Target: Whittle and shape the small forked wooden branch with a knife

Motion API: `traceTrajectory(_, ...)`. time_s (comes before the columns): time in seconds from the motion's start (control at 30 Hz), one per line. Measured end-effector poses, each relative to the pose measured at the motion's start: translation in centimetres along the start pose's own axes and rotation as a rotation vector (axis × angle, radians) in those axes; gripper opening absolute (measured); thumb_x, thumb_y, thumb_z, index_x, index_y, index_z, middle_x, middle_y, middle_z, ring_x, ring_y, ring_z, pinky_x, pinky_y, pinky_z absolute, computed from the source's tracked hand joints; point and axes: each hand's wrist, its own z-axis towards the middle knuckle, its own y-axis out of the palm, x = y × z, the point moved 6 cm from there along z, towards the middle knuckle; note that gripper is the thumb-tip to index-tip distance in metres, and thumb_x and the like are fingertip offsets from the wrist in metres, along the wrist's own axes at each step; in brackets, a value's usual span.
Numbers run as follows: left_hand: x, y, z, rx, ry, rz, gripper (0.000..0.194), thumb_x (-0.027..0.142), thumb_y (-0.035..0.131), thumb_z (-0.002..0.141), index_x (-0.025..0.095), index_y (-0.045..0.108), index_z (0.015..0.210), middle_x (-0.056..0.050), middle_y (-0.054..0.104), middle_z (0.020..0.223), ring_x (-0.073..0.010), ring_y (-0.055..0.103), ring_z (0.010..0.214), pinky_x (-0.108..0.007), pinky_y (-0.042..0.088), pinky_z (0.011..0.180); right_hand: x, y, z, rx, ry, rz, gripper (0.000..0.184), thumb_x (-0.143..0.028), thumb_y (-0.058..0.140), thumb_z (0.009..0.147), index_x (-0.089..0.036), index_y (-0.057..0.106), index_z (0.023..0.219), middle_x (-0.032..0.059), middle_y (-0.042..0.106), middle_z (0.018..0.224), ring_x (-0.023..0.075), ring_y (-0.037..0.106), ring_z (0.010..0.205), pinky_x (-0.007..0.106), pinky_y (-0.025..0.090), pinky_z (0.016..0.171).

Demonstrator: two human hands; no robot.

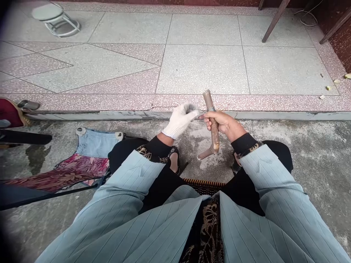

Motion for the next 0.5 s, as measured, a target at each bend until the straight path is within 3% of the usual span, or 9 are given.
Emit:
traceTrajectory(0.07, -0.6, 0.4, 0.1, -0.025, -0.058, -0.208, 0.015, 0.029, 0.055, 0.079, 0.016, 0.054, 0.084, 0.002, 0.058, 0.063, -0.0094, 0.053, 0.056, -0.023, 0.043, 0.057, 0.0, 0.1, 0.1, 0.006, -0.009, 0.021, 0.012, -0.016, 0.063, 0.073, -0.010, 0.061, 0.083, -0.0048, 0.048, 0.054, 0.0043, 0.039, 0.043, 0.017, 0.042, 0.043)
traceTrajectory(0.23, -1.4, 1.6, 0.0, -0.183, -0.176, -0.575, 0.026, 0.036, 0.060, 0.078, 0.014, 0.050, 0.088, -0.005, 0.067, 0.075, -0.0093, 0.060, 0.054, -0.023, 0.047, 0.054, -0.8, -1.3, 0.4, 0.226, -0.178, -0.095, 0.019, -0.011, 0.070, 0.067, -0.013, 0.059, 0.083, -0.0039, 0.054, 0.059, 0.0056, 0.045, 0.044, 0.019, 0.043, 0.043)
traceTrajectory(0.37, -2.1, 1.9, 0.0, -0.236, -0.205, -0.656, 0.032, 0.037, 0.065, 0.075, 0.015, 0.049, 0.091, -0.005, 0.067, 0.076, -0.0110, 0.062, 0.054, -0.023, 0.047, 0.052, -1.0, -1.2, 0.3, 0.230, -0.168, -0.132, 0.022, -0.013, 0.073, 0.066, -0.014, 0.059, 0.083, -0.0034, 0.057, 0.062, 0.0054, 0.046, 0.044, 0.020, 0.043, 0.043)
traceTrajectory(0.5, -1.8, 1.7, 0.0, -0.233, -0.149, -0.622, 0.032, 0.038, 0.067, 0.075, 0.016, 0.050, 0.089, -0.002, 0.065, 0.069, -0.0101, 0.061, 0.053, -0.023, 0.048, 0.054, -1.1, -0.9, 0.1, 0.238, -0.185, -0.208, 0.020, -0.011, 0.072, 0.065, -0.013, 0.059, 0.079, -0.0039, 0.056, 0.059, 0.0051, 0.045, 0.043, 0.020, 0.042, 0.042)
